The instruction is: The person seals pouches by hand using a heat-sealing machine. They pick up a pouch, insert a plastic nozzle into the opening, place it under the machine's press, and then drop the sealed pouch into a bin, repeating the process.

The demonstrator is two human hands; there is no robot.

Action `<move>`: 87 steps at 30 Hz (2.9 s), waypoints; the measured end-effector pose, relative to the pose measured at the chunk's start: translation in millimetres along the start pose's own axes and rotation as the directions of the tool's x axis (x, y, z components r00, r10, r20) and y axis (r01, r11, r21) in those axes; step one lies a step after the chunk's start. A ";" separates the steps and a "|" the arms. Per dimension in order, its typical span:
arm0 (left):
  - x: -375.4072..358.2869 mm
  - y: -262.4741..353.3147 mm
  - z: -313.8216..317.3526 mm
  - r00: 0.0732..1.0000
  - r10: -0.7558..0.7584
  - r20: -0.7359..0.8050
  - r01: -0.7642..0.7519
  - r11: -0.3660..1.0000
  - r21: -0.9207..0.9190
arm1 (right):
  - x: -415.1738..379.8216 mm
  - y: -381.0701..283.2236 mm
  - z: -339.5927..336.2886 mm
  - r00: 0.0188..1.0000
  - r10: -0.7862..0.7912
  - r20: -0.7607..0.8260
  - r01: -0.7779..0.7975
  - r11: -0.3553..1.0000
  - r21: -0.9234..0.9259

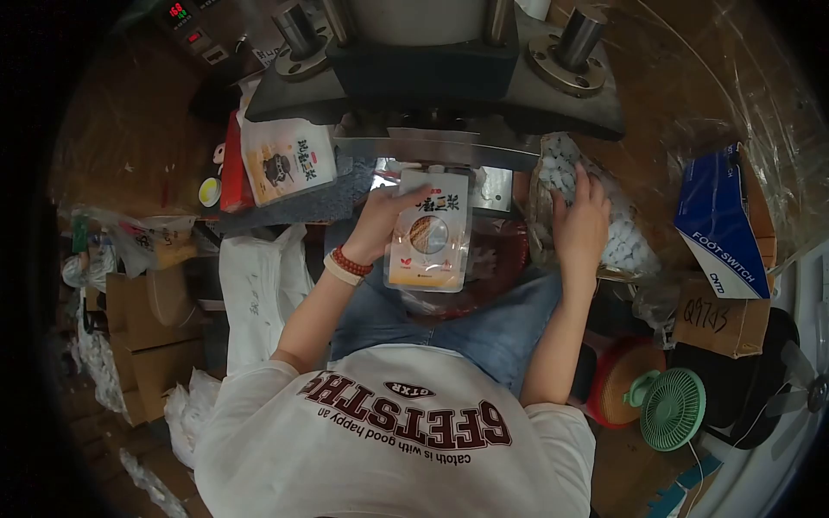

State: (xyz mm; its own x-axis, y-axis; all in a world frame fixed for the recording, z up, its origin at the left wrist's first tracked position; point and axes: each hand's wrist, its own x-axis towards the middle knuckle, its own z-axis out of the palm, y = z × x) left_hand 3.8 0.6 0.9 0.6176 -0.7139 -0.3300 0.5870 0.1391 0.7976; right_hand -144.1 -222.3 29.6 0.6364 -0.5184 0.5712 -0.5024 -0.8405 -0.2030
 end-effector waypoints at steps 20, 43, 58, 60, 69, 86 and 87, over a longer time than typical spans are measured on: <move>-86.1 23.6 -108.7 0.665 0.685 0.298 -0.158 -0.260 0.952 | -11.1 -49.0 -28.7 0.945 0.319 0.078 -0.239 0.505 0.829; -18.6 -5.7 6.3 1.000 0.000 -0.003 0.000 0.990 0.141 | -20.3 -42.0 -42.1 0.998 0.066 0.014 -0.061 0.793 0.606; -32.3 39.5 -90.6 0.623 0.778 0.080 0.256 -0.300 0.919 | -21.7 8.5 19.1 0.990 0.139 0.013 -0.138 0.960 0.244; -54.7 31.1 -120.5 0.720 0.684 0.116 0.192 -0.357 0.914 | -23.0 2.3 11.0 0.958 0.286 0.012 -0.263 0.861 0.436; -97.7 24.5 -76.8 0.704 0.696 0.143 -0.295 0.103 0.950 | -45.0 -101.9 -40.7 0.897 -0.306 0.320 -0.387 -0.189 0.903; -47.4 -25.8 -10.0 0.989 0.126 0.080 -0.149 0.812 0.565 | -12.7 -76.2 -68.1 0.972 -0.158 0.172 0.010 0.763 0.646; -42.3 -27.7 -5.8 0.995 0.096 0.033 -0.101 0.954 0.283 | -9.6 -63.9 -66.4 0.986 -0.071 0.153 -0.038 0.793 0.608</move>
State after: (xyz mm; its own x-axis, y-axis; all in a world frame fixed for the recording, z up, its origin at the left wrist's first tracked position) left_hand -35.5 31.0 -10.1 0.6532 -0.7197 -0.2354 0.3496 0.0108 0.9368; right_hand -157.0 -153.2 89.9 0.7525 -0.4757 0.4555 -0.0668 -0.7432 -0.6658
